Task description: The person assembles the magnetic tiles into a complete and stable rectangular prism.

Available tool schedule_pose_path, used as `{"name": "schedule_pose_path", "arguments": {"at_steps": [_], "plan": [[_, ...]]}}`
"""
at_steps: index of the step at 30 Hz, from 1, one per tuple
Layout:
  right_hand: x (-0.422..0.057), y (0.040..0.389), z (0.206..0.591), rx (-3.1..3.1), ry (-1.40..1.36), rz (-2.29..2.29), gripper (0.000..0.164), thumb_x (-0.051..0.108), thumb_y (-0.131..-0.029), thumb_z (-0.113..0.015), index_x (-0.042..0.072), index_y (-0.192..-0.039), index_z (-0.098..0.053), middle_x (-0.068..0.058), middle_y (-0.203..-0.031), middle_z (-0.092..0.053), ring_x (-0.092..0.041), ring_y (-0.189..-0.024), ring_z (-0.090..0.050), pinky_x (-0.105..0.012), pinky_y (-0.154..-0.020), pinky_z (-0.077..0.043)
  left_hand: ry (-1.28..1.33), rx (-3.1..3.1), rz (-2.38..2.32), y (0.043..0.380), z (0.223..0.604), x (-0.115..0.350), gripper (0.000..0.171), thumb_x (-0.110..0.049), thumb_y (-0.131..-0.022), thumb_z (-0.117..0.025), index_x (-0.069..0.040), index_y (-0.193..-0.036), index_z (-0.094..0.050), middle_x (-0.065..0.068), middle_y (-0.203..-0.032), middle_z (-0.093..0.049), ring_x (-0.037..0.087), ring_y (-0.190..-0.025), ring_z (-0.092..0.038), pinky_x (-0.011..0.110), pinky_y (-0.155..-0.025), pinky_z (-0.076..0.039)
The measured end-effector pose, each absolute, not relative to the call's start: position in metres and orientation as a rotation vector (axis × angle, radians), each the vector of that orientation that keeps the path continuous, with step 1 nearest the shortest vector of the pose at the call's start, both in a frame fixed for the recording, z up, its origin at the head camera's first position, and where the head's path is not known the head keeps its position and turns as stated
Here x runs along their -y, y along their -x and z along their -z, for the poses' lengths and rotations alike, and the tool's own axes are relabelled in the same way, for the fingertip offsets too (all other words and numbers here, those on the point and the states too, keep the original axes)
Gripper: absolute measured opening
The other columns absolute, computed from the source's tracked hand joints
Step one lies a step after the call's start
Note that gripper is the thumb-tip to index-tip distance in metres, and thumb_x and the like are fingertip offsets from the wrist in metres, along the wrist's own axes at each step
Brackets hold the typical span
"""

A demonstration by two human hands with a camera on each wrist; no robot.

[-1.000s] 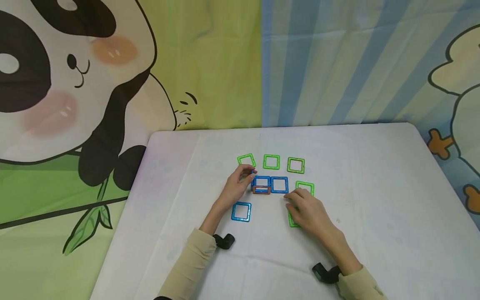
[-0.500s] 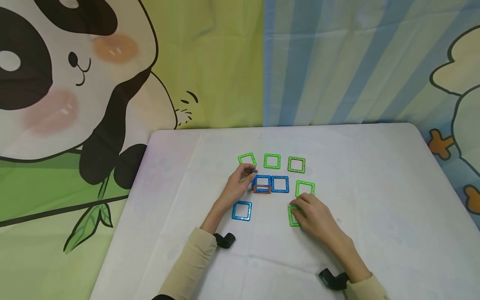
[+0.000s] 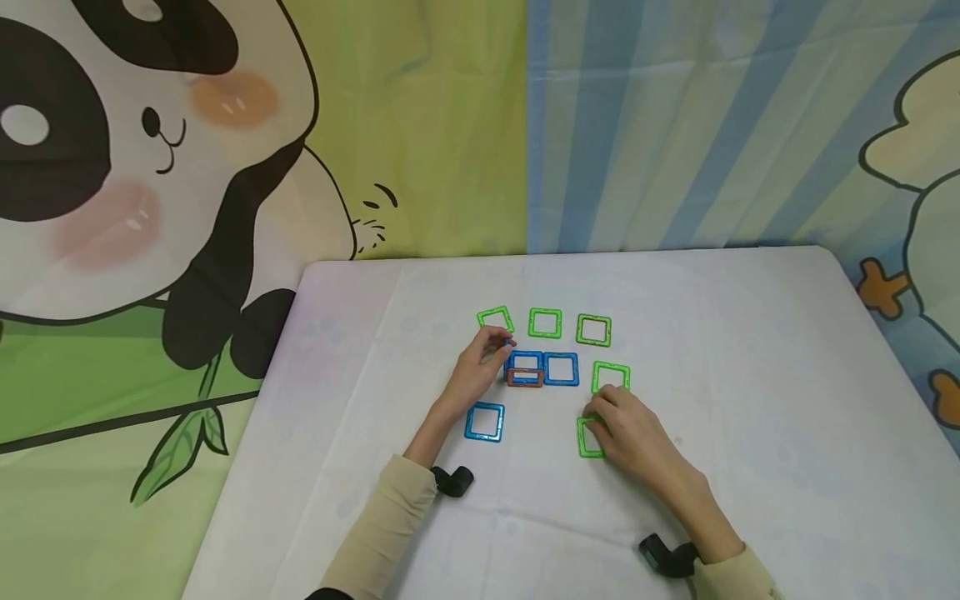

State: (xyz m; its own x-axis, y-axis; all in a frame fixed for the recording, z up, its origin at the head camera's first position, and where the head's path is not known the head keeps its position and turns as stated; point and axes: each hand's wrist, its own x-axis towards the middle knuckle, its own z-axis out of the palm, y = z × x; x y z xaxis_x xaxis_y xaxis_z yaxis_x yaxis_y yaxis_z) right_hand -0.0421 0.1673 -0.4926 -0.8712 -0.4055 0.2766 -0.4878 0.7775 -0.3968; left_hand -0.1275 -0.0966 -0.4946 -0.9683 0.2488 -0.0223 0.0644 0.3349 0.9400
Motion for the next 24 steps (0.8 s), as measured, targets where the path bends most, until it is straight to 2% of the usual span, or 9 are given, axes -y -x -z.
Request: {"name": "schedule_pose_path", "arguments": {"at_steps": [4, 11, 24], "plan": [[-0.166, 0.043, 0.491, 2.799, -0.719, -0.67, 0.017, 0.0, -0.079, -0.085, 0.007, -0.09, -0.074, -0.004, -0.094, -0.068, -0.02, -0.086, -0.062, -0.038, -0.076, -0.057, -0.302, -2.431, -1.703, 0.128, 0.497, 0.096, 0.026, -0.02, -0.108, -0.053, -0.016, -0.133, -0.055, 0.005, -0.133, -0.065, 0.025, -0.137, -0.055, 0.048, -0.118, -0.041], [-0.163, 0.047, 0.486, 2.819, -0.707, -0.643, 0.016, 0.005, -0.083, -0.084, 0.007, -0.096, -0.074, -0.003, -0.093, -0.072, -0.018, -0.083, -0.064, -0.036, -0.072, -0.058, -0.295, -2.449, -1.698, 0.13, 0.498, 0.096, 0.024, -0.021, -0.107, -0.054, -0.018, -0.131, -0.056, 0.003, -0.132, -0.066, 0.023, -0.135, -0.056, 0.046, -0.117, -0.042], [-0.156, 0.059, 0.476, 2.759, -0.779, -0.614, 0.013, 0.002, -0.086, -0.079, 0.003, -0.099, -0.077, -0.006, -0.093, -0.069, -0.02, -0.084, -0.063, -0.036, -0.065, -0.056, -0.264, -2.455, -1.703, 0.13, 0.499, 0.096, 0.025, -0.027, -0.107, -0.055, -0.018, -0.131, -0.057, 0.002, -0.132, -0.065, 0.021, -0.134, -0.056, 0.045, -0.117, -0.043]]}}
